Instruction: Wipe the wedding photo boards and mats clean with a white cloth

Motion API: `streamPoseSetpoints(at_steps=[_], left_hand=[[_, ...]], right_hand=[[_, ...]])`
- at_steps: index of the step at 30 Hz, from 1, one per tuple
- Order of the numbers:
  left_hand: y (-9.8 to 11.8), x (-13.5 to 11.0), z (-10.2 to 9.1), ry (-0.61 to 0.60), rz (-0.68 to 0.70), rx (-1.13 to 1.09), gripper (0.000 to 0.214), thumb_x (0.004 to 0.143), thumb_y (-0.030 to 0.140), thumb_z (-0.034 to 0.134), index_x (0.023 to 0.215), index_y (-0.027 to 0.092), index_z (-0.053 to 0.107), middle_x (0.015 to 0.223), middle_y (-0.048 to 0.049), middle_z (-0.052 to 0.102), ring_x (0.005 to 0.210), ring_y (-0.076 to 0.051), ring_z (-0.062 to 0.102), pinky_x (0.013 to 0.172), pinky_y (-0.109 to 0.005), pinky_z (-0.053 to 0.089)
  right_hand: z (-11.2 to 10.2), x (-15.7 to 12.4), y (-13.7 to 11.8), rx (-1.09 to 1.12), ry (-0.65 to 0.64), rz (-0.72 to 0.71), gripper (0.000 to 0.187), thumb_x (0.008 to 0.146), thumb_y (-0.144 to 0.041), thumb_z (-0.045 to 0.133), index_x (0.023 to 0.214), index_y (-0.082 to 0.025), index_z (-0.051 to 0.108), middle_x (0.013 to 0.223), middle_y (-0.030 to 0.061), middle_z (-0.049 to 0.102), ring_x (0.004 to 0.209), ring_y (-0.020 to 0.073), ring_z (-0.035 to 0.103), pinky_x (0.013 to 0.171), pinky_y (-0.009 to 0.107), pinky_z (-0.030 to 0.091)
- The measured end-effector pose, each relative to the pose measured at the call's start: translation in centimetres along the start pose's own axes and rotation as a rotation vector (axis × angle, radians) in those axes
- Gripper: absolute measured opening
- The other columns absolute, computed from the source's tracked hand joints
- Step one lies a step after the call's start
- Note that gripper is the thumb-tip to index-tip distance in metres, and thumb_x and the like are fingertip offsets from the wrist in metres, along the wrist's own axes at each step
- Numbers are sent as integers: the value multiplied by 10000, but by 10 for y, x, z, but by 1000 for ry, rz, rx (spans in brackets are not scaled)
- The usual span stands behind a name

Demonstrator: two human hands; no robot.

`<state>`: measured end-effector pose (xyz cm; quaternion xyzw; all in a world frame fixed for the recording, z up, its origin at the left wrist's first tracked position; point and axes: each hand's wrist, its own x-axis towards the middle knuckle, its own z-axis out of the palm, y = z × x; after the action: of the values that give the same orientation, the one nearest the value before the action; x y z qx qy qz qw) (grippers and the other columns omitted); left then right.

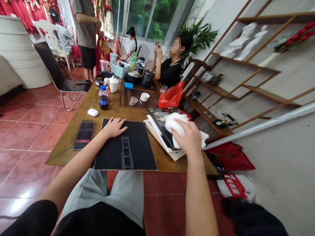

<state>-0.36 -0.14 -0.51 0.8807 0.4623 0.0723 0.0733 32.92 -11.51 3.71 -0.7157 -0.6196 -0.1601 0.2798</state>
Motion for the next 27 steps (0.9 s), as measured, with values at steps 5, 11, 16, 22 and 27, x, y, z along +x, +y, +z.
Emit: streamPoseSetpoints(at_steps=[5,11,16,22,27], left_hand=[[0,1,2,-12,4,-6,635,1055,512,357,1570,146,421,1568,-173,498,1459,-327,445,1273,-535,189],[1,0,-1,-3,-6,3,642,1055,505,357,1565,118,410,1586,-191,477,1471,-329,431,1272,-542,194],[2,-3,-3,9,8,19,598,1053,481,351,1534,140,445,1548,-179,513,1434,-334,467,1264,-550,207],[-1,-2,0,13,28,41,544,1050,447,360,1508,173,468,1532,-171,520,1412,-330,475,1252,-545,224],[1,-1,1,22,-10,64,515,1077,339,268,1521,162,459,1480,-176,550,1381,-309,502,1238,-498,248]], right_hand=[[-20,-6,-57,127,88,-171,470,903,-421,624,1327,-231,693,1247,136,600,1215,323,612,1080,448,488],[16,16,-120,171,-257,-314,502,905,-343,611,1401,-274,646,1301,110,601,1207,325,609,1056,439,485],[60,38,-138,98,-530,-283,570,919,-473,611,1461,-295,594,1303,135,634,1130,343,641,995,482,492],[81,43,-137,120,-589,-343,691,856,-580,692,1499,-377,542,1520,113,510,1335,365,526,1077,502,426],[89,38,-135,136,-581,-337,583,870,-413,686,1437,-290,626,1263,124,646,1113,300,646,1002,391,468]])
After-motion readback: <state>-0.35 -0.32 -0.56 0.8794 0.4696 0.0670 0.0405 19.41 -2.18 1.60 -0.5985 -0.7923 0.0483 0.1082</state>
